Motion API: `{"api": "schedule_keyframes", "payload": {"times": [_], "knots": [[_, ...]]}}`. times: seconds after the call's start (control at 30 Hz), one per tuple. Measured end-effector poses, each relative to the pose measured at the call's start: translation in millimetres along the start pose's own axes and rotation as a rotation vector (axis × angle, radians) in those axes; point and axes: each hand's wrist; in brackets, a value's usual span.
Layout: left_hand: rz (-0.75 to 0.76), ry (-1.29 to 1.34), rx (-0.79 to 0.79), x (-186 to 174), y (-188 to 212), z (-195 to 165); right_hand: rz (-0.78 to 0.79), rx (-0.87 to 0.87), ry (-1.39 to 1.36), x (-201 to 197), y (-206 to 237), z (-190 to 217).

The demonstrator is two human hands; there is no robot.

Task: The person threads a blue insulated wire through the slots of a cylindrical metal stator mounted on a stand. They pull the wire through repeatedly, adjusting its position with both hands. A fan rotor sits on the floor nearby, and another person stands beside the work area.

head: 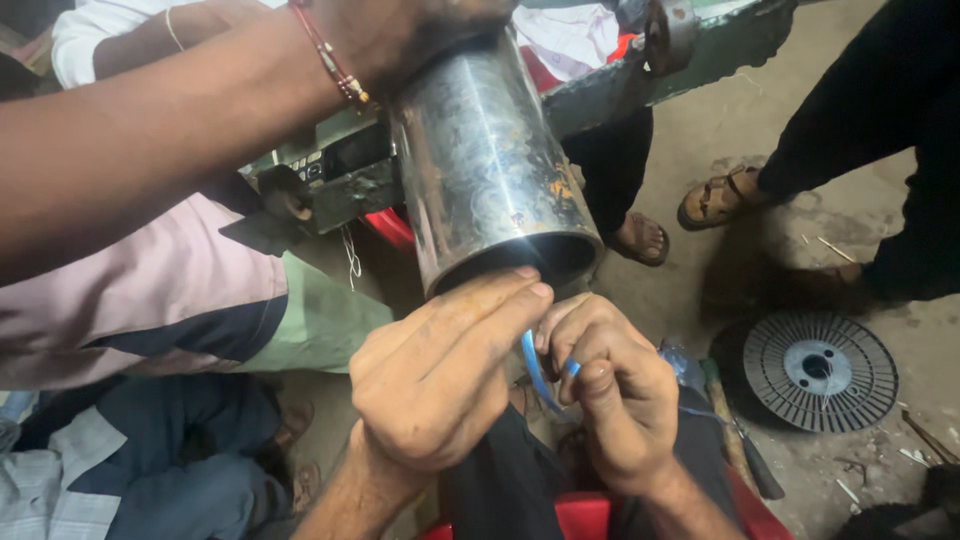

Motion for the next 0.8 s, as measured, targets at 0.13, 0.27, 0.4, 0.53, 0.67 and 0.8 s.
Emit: {"api": "schedule_keyframes", "payload": {"times": [0.13, 0.27, 0.4, 0.53, 0.67, 0.8], "knots": [[-0.037, 0.019, -0.055, -1, -1, -5, 0.008, -0.042, 0.054, 2, -1, 2], [-0.056, 0.020, -0.079, 0, -1, -9, -0.013, 0.002, 0.016, 3, 3, 2], [-0.031, 0.090, -0.054, 4, 2, -6, -0.129, 0.244, -0.439, 5, 12, 1], [-0.086, 0.137, -0.119, 10, 14, -11, -0.209, 0.410, -0.760, 1, 11, -1], [-0.154, 0.234, -0.272, 14, 26, -15, -0.271, 0.560, -0.954, 1, 4, -7], [-0.203, 0.346, -0.336, 17, 32, -19, -0.289, 0.584, -0.920, 0, -7, -7]]}}
Point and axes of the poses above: each hand's wrist, its own y-axis away from the middle knuckle, its own x-axis out of the palm, z = x × y, and after that the axes turned 9 degrees about -z, right-handed
